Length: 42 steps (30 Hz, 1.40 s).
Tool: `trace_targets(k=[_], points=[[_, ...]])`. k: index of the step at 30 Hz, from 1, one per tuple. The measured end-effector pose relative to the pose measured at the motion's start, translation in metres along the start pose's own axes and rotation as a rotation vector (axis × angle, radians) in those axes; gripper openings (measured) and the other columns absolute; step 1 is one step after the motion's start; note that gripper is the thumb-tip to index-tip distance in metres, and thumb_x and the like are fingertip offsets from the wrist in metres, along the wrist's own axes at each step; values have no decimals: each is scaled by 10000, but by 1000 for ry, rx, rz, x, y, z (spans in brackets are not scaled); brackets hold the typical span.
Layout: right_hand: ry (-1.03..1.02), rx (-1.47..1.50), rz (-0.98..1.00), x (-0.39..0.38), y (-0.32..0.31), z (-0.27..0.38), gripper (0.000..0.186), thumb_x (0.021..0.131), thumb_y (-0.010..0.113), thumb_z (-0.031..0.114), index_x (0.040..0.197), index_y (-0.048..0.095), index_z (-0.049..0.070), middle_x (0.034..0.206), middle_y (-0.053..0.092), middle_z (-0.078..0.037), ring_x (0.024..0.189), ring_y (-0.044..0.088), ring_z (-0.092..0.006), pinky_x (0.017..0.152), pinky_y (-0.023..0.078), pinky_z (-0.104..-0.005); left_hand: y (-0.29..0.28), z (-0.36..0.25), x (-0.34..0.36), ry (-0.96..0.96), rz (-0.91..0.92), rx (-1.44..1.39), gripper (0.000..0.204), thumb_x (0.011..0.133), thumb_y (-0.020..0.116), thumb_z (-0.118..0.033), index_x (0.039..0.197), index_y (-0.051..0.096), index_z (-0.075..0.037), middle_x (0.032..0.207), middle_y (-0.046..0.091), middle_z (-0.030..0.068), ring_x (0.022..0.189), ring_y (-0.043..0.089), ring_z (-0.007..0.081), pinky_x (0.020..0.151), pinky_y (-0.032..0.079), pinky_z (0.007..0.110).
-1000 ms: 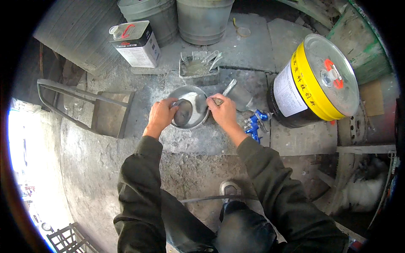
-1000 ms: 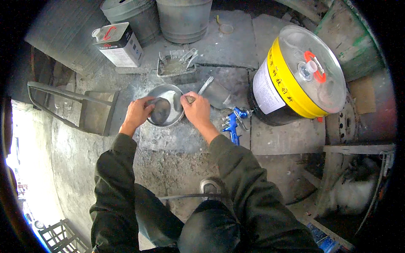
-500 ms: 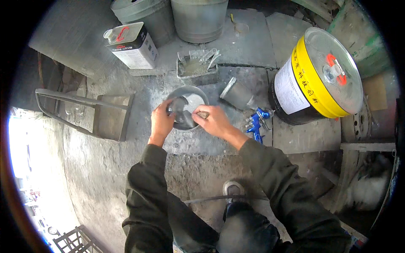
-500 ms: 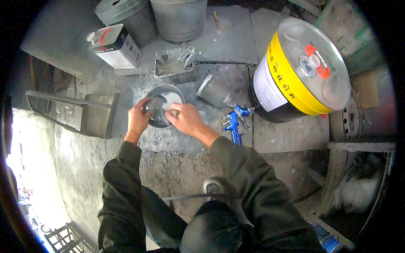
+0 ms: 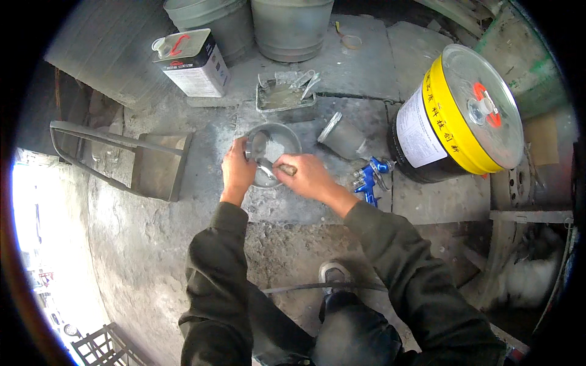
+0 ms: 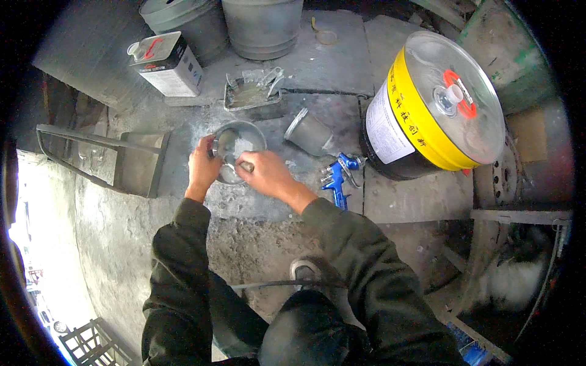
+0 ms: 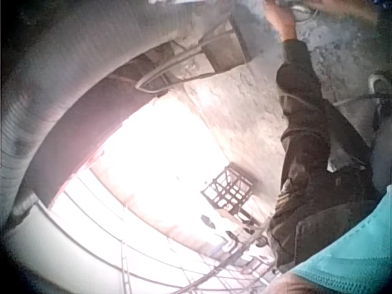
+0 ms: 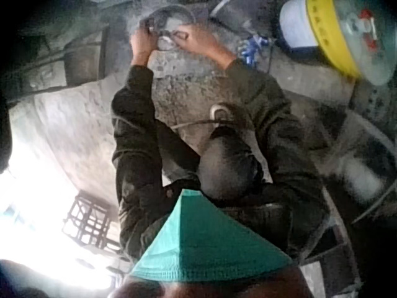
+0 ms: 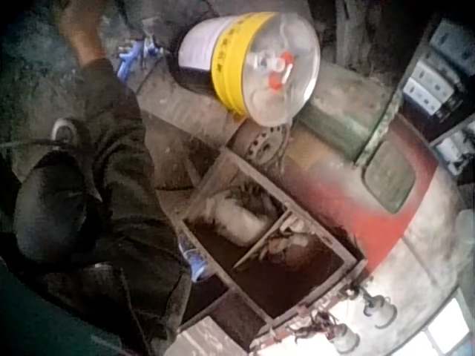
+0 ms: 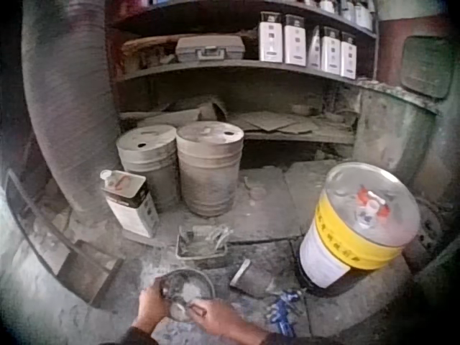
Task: The person pours a grey liquid from a large yellow container into a small metal cup. They then use a blue spray gun to transfer the liquid into a larger mixing bowl, where they stir it with a metal spoon. The person repeatedly pours more liquid from the yellow container into the cup and transfers it to the bowl, continuing to stir the mixture throughout the process.
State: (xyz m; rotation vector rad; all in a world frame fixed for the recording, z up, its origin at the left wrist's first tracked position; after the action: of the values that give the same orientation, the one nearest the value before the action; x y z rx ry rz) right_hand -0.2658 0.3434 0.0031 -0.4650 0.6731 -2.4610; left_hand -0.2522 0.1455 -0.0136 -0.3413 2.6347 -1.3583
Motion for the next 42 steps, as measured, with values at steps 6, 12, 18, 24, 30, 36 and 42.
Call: trace_targets(k=[6, 12, 18, 24, 30, 36, 42], points=[[-159, -425, 65, -7, 14, -2, 189, 857, 669, 224, 970, 684, 74, 970, 689, -140, 883, 670, -307, 696, 525, -421, 10, 2, 3, 10, 11, 192, 578, 796, 632, -131, 1355, 500, -69, 1195, 612, 200, 1043, 615, 414, 884, 506, 472], [152, 91, -37, -3, 4, 2, 191, 864, 664, 239, 969, 675, 79, 957, 686, -138, 867, 661, -331, 682, 524, -429, 20, 16, 2, 238, -58, -27, 688, 770, 668, -71, 1406, 405, -81, 1205, 615, 215, 1063, 608, 416, 917, 489, 465], [-62, -256, 56, -5, 13, 4, 171, 870, 648, 236, 965, 662, 95, 948, 665, -112, 872, 653, -326, 661, 525, -450, -3, 25, 11, 60, -85, 173, 435, 813, 646, -135, 1242, 606, -80, 959, 699, 169, 935, 674, 358, 831, 520, 451], [-68, -324, -64, -11, 23, -3, 179, 867, 649, 238, 977, 654, 97, 949, 648, -95, 880, 650, -310, 657, 527, -455, 11, 6, 7, 137, 11, -40, 518, 767, 666, -98, 1276, 569, -90, 1250, 599, 183, 1082, 615, 365, 882, 503, 449], [237, 123, 35, -1, 12, -3, 184, 859, 660, 248, 962, 661, 96, 947, 646, -104, 879, 647, -319, 685, 529, -446, -3, 13, 5, 60, -23, -58, 651, 713, 713, -66, 1337, 532, -104, 1150, 655, 184, 1027, 642, 352, 873, 507, 428], [-179, -436, 41, -6, 20, -7, 196, 842, 676, 247, 969, 670, 99, 940, 633, -66, 852, 643, -306, 709, 537, -426, -1, 29, 9, 61, -33, 144, 526, 765, 633, -93, 1289, 592, -107, 1063, 677, 177, 977, 651, 358, 850, 514, 431], [-55, -202, 33, 0, 8, -6, 209, 837, 699, 218, 984, 683, 70, 921, 678, -95, 852, 661, -310, 723, 530, -428, -2, 15, 0, 61, 85, -190, 679, 690, 618, 79, 1314, 576, -184, 1109, 674, 145, 1008, 640, 390, 886, 512, 434]])
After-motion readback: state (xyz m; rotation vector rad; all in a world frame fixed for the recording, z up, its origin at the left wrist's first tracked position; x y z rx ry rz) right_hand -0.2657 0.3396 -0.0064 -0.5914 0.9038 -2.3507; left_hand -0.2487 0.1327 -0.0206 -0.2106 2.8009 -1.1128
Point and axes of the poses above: each hand's wrist, its own x-axis towards the middle knuckle, its own y-axis out of the palm, z = x × y, the point moved 3 cm from there along x, towards the middle knuckle
